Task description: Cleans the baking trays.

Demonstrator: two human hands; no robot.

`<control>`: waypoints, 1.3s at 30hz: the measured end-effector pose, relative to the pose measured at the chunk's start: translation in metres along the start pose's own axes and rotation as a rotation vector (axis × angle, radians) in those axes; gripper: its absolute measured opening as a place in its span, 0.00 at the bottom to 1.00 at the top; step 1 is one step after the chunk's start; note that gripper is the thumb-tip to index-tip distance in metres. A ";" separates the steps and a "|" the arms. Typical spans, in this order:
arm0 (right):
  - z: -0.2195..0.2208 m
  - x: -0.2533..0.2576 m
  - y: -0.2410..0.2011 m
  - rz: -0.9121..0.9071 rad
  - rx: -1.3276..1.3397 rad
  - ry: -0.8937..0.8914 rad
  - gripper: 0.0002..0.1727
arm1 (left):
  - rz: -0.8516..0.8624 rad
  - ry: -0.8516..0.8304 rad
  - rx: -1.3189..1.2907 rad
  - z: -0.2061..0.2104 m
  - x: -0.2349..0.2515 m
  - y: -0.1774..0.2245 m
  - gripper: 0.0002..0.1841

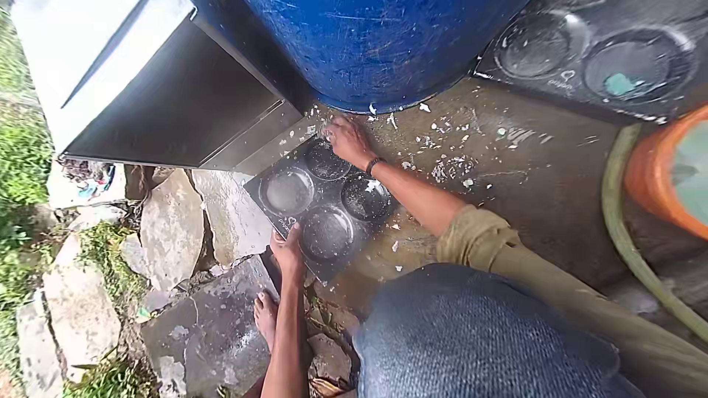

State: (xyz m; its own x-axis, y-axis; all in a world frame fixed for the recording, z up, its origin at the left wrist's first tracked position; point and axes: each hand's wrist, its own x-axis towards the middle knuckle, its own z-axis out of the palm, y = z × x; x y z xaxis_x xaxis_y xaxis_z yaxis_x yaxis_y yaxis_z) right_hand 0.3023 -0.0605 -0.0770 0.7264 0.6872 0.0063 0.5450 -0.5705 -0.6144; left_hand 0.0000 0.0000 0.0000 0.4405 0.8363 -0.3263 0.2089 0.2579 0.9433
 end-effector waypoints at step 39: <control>-0.032 -0.050 -0.019 0.066 -0.190 -0.168 0.17 | 0.072 -0.025 -0.052 0.037 0.000 0.066 0.08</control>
State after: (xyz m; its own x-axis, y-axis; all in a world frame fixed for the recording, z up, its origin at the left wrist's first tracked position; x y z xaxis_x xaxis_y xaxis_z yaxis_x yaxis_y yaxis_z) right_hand 0.2689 -0.0979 -0.0405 0.6921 0.7016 -0.1698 0.5789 -0.6800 -0.4500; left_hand 0.0464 -0.0013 0.0605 0.4748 0.8413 -0.2582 0.1306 0.2228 0.9661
